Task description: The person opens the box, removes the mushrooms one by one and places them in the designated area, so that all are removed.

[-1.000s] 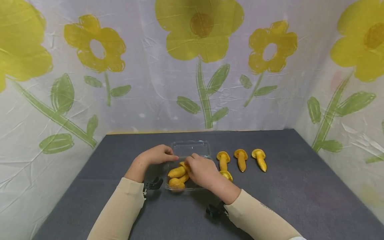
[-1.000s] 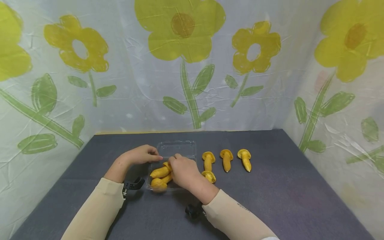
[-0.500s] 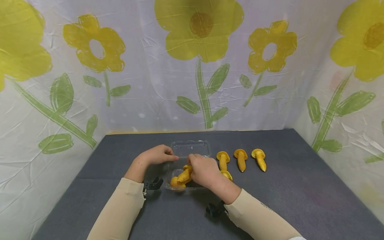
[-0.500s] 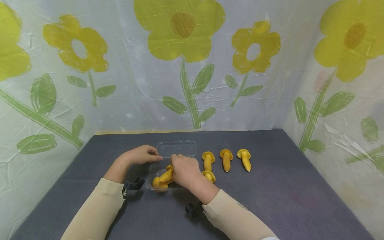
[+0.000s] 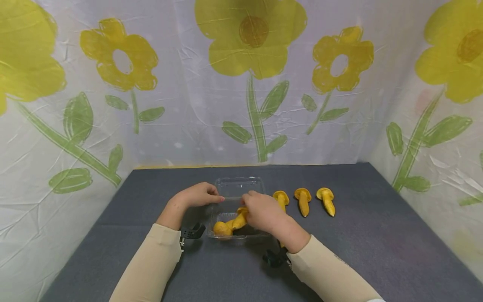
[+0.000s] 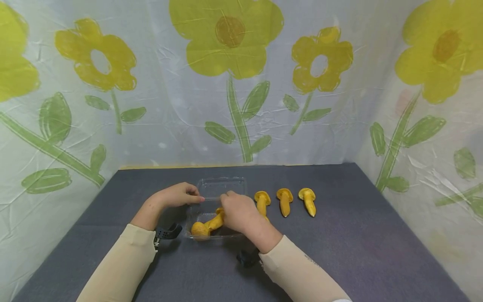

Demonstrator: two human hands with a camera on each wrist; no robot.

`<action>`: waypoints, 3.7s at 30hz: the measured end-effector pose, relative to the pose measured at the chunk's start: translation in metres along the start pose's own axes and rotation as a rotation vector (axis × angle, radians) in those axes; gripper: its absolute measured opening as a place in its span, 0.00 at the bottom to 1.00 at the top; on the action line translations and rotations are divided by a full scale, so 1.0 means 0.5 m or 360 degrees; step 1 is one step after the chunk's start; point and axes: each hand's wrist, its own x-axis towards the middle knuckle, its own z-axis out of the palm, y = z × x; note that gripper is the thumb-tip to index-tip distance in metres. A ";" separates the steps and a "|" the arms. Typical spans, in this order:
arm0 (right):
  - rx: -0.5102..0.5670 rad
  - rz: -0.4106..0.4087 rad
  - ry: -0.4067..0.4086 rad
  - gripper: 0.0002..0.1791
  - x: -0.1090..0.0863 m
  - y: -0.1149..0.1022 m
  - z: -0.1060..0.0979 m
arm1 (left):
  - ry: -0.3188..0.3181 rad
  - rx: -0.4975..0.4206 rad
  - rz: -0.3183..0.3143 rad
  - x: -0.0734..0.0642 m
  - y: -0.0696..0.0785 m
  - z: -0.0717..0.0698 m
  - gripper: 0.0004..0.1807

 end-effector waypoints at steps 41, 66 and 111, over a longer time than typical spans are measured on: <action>0.0440 0.0051 -0.0310 0.19 -0.058 0.073 -0.118 | 0.0021 -0.0005 0.0011 0.001 -0.004 0.004 0.18; 0.0466 0.0214 -0.0398 0.22 -0.082 0.148 -0.161 | 0.0031 0.0007 -0.0038 0.004 -0.004 0.006 0.18; 0.0409 0.0664 -0.0880 0.14 -0.078 0.263 -0.100 | 0.0036 0.0037 -0.0043 0.004 0.003 0.008 0.17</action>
